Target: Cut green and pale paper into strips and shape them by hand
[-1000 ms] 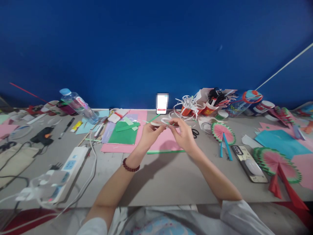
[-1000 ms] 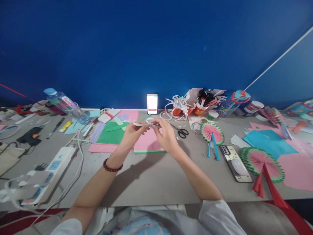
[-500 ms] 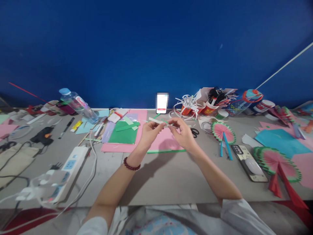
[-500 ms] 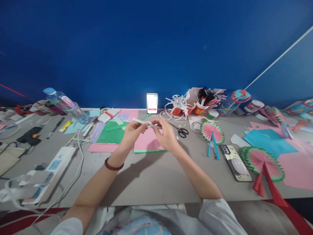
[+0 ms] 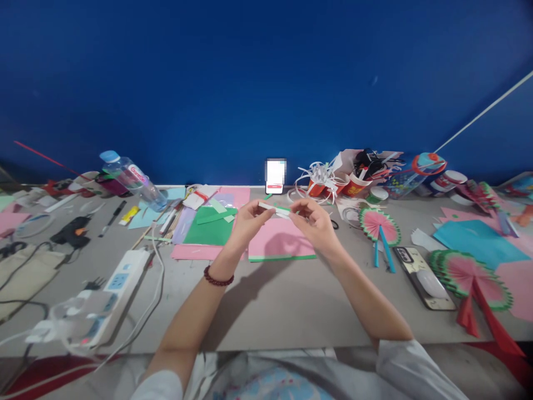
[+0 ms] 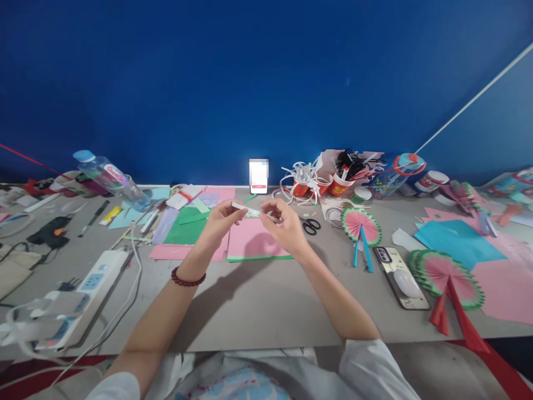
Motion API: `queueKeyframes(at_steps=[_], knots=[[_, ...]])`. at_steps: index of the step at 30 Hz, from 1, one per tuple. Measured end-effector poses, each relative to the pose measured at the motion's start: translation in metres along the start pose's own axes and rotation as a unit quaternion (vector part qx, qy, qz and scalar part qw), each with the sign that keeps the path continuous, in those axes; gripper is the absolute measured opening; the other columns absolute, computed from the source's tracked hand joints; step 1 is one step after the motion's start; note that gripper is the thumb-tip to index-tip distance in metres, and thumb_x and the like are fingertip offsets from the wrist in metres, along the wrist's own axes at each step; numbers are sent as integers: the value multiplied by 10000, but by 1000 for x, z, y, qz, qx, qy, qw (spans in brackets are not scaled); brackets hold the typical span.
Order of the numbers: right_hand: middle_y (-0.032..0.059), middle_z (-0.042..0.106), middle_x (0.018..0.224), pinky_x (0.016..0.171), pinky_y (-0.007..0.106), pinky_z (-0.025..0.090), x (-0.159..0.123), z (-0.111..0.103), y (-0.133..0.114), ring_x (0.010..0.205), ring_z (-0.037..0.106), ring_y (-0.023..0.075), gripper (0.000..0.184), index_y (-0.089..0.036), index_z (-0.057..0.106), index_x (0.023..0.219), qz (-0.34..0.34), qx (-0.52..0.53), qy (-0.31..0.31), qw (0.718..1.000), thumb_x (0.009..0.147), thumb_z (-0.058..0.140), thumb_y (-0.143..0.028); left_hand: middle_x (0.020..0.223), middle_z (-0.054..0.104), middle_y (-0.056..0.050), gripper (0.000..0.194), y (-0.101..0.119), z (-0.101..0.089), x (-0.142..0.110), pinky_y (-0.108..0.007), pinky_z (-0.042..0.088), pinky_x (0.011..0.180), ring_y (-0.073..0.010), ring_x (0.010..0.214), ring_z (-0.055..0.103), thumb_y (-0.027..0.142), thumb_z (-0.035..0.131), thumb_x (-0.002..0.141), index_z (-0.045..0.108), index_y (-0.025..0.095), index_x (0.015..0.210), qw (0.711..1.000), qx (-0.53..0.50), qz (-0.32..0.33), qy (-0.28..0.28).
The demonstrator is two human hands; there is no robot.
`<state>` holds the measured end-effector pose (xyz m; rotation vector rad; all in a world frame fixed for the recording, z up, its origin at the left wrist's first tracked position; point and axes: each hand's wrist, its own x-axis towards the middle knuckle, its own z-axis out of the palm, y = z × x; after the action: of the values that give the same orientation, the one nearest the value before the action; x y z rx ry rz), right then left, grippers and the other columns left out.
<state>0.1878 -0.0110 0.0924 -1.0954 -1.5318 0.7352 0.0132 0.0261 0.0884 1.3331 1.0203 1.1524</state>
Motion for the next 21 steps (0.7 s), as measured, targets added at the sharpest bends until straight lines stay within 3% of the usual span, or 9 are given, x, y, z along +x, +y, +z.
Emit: queueKeyframes(at_steps=[4, 7, 9, 12, 15, 21], knots=[[-5, 615, 808, 617, 256, 432, 0, -2, -1, 682, 540, 125, 139, -215, 593, 936, 20, -10, -4, 1000, 807, 613, -262, 999, 651, -63, 267, 6, -12, 2, -256, 442, 740, -176, 936, 578, 243, 702, 691, 663, 197, 951, 996, 62, 60, -32], [8, 619, 836, 660, 273, 454, 0, -2, -1, 734, 564, 139, 143, -213, 588, 938, 5, -12, -35, 999, 796, 598, -226, 1218, 616, -69, 301, 14, -17, -1, -310, 436, 894, -223, 1172, 517, 211, 656, 735, 683, 244, 1033, 983, 97, 114, -102], [19, 619, 858, 714, 298, 464, 0, -2, 0, 789, 575, 153, 160, -211, 584, 949, -13, -17, -53, 998, 790, 585, -200, 1170, 656, -69, 240, 18, -17, -4, -328, 454, 879, -232, 1127, 563, 259, 615, 789, 704, 252, 1011, 976, 120, 97, -155], [23, 614, 876, 763, 323, 465, 0, -2, 3, 830, 583, 163, 199, -214, 571, 985, -31, -21, -83, 996, 790, 562, -175, 926, 727, -74, 192, 19, -13, -8, -313, 489, 772, -225, 920, 647, 364, 619, 801, 739, 225, 856, 968, 149, 59, -194], [21, 605, 892, 782, 330, 466, 1, -3, 6, 845, 585, 162, 229, -224, 558, 1023, -47, -9, -112, 993, 804, 541, -161, 776, 723, -68, 236, 18, -9, -9, -292, 497, 699, -201, 784, 655, 407, 617, 804, 744, 211, 775, 964, 143, 63, -214], [29, 610, 919, 809, 334, 470, 3, -6, 6, 888, 588, 170, 219, -229, 554, 1044, -71, -10, -122, 990, 834, 536, -171, 683, 694, -53, 265, 18, -11, -8, -278, 482, 676, -163, 689, 627, 423, 629, 804, 726, 201, 696, 965, 130, 66, -219]])
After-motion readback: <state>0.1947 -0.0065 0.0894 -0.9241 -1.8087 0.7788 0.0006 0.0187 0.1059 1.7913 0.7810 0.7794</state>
